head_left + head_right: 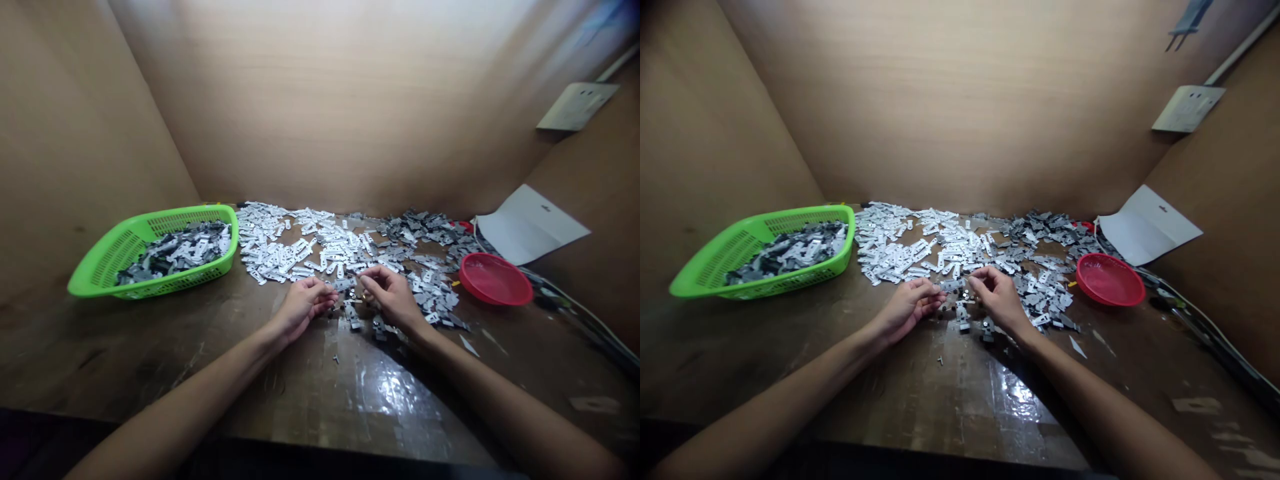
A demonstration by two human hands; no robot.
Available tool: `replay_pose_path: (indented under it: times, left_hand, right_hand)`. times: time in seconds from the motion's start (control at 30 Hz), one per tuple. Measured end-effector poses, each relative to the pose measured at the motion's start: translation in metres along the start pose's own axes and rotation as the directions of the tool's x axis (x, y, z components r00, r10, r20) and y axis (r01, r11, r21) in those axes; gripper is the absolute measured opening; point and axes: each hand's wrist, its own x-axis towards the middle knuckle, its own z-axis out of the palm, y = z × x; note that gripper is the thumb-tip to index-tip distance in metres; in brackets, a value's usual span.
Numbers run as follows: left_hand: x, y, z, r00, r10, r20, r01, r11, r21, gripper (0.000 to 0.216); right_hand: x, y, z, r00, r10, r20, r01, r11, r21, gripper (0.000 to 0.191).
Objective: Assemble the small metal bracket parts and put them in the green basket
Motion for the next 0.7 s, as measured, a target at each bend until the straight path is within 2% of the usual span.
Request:
replay_pose_path:
  times: [0.17,0.37,0.43,0.53,0.6,0.7]
  left_hand:
    - [-0.001,0.000,0.000,0.999,-0.039,0.034,0.038,0.999,0.027,0.014]
    - [-0.002,0.000,0.001,0.987,-0.126,0.101,0.112,0.985,0.133,0.017]
    - [-0.002,0.000,0.000,0.988,-0.127,0.092,0.111,0.981,0.161,0.019]
    - [0.000,0.002,-0.004,0.996,-0.078,0.042,0.070,0.983,0.168,0.021]
    - [0.001,0.005,-0.005,1.000,-0.029,-0.003,0.029,0.986,0.166,0.021]
    - [0.002,0.011,-0.006,0.997,0.023,-0.067,-0.013,0.988,0.154,0.018]
  right_hand:
    - [0.002,0.003,-0.005,0.984,0.143,0.104,-0.150,0.987,0.061,0.035]
    - [0.002,0.005,-0.006,0.983,0.152,0.101,-0.154,0.988,0.010,0.036]
    - [0.003,0.005,-0.009,0.993,0.092,0.075,-0.084,0.992,-0.096,0.036]
    - [0.008,0.007,-0.016,0.991,-0.127,0.033,0.131,0.929,-0.346,0.025]
    - [0.012,0.010,-0.018,0.959,-0.262,0.112,0.283,0.838,-0.467,0.018]
    - [0.018,0.017,-0.014,0.898,-0.329,0.294,0.440,0.719,-0.538,0.023]
